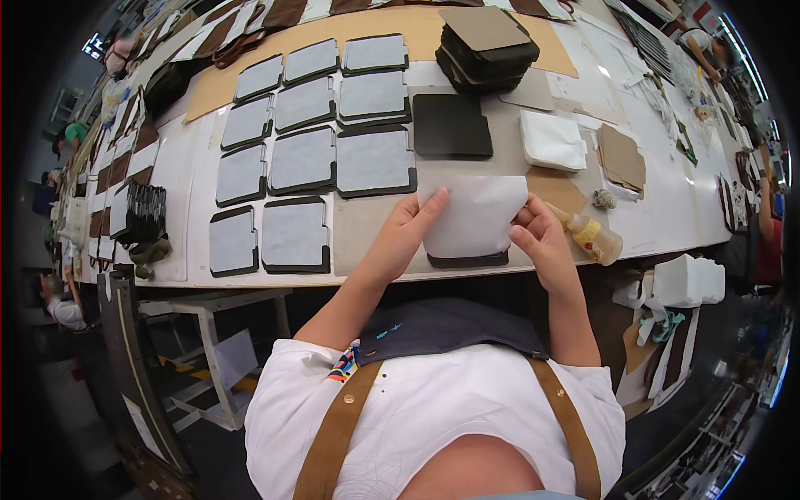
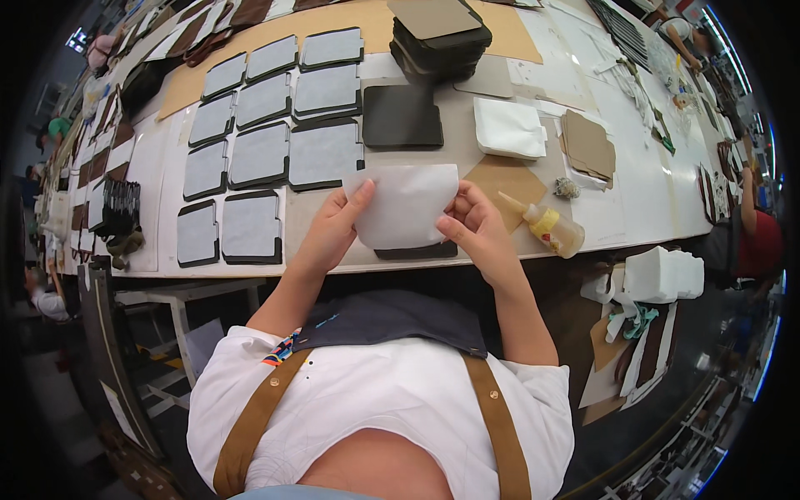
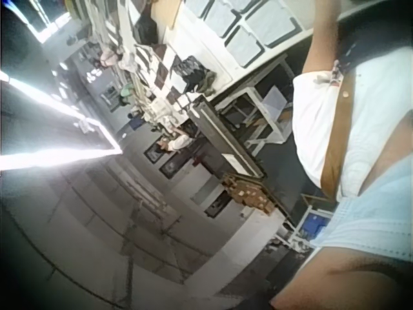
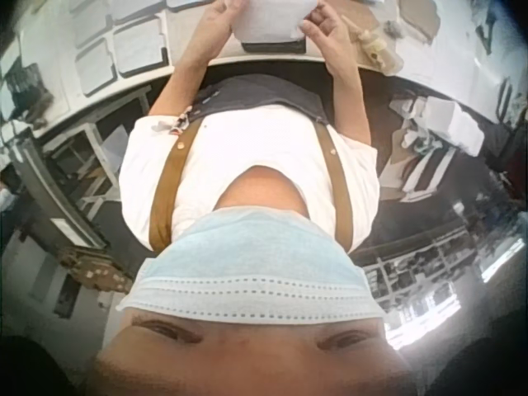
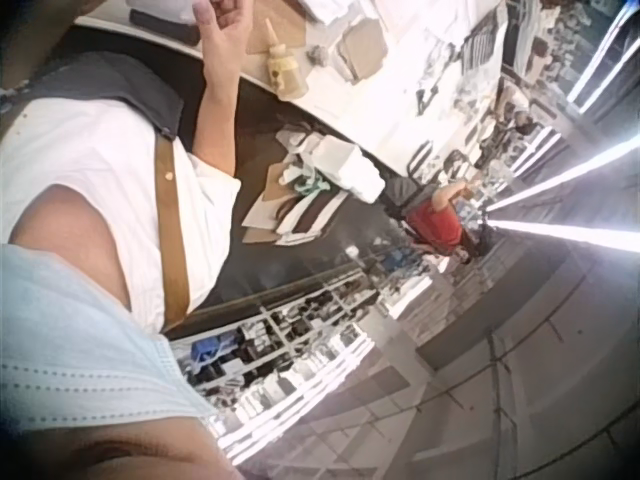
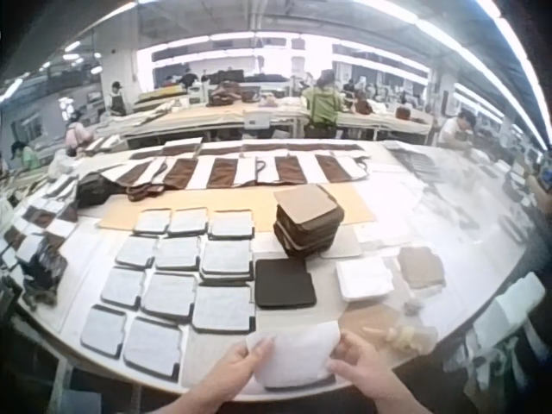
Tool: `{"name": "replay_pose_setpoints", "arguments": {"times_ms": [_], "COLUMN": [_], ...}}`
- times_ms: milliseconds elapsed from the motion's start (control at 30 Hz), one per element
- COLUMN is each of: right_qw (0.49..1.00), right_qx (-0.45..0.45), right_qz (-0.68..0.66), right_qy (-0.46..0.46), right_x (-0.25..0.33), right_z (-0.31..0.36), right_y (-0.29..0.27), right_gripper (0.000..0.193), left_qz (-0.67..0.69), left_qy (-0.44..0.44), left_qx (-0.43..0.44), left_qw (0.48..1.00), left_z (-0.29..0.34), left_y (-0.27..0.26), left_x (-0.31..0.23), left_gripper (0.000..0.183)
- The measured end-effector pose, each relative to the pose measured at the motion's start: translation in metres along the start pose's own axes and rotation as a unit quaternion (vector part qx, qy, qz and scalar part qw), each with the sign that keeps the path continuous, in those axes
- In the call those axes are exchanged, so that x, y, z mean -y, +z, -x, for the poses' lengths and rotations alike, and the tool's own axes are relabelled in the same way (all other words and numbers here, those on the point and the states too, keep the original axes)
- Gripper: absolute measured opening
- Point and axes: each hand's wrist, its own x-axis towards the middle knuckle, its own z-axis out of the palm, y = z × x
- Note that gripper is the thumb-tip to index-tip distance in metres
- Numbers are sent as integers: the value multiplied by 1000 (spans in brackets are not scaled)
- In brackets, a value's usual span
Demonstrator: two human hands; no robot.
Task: The person applies glue from a squeeze bottle onto dark rectangular pads and then places white fabric squares on top, pressing them down to adhere. The person repeats this process for multiple units, stacking the finished items on the table.
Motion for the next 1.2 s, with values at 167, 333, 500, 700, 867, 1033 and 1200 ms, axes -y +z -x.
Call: {"name": "replay_pose_setpoints", "arguments": {"times_ms": [167, 333, 500, 700, 867, 1033, 1200], "right_qw": [991, 995, 981, 980, 974, 934, 894], "right_qx": [-65, -66, -116, -138, -169, -191, -196], "right_qz": [99, 79, 153, 138, 142, 303, 399], "right_qy": [-67, -15, 3, 37, 42, -6, -45], "right_x": [-15, -12, -26, -31, -53, -74, -71], "right_z": [-4, 4, 4, 15, 16, 3, -11], "right_y": [0, -5, -7, -11, -13, -20, -12], "right_gripper": [20, 11, 12, 12, 11, 15, 17], "left_qz": [-69, -121, -181, -129, -333, -436, -490], "left_qy": [47, 49, 53, 11, 105, 142, 156], "left_qx": [-13, -21, -22, -4, -85, -112, -138], "left_qw": [996, 991, 982, 992, 933, 881, 847], "left_z": [4, 5, 1, 15, 22, 18, 12], "left_y": [4, 2, 1, 0, -2, -9, -17], "left_x": [4, 2, 12, 29, 52, 59, 67], "left_gripper": [44, 45, 47, 50, 69, 55, 39]}}
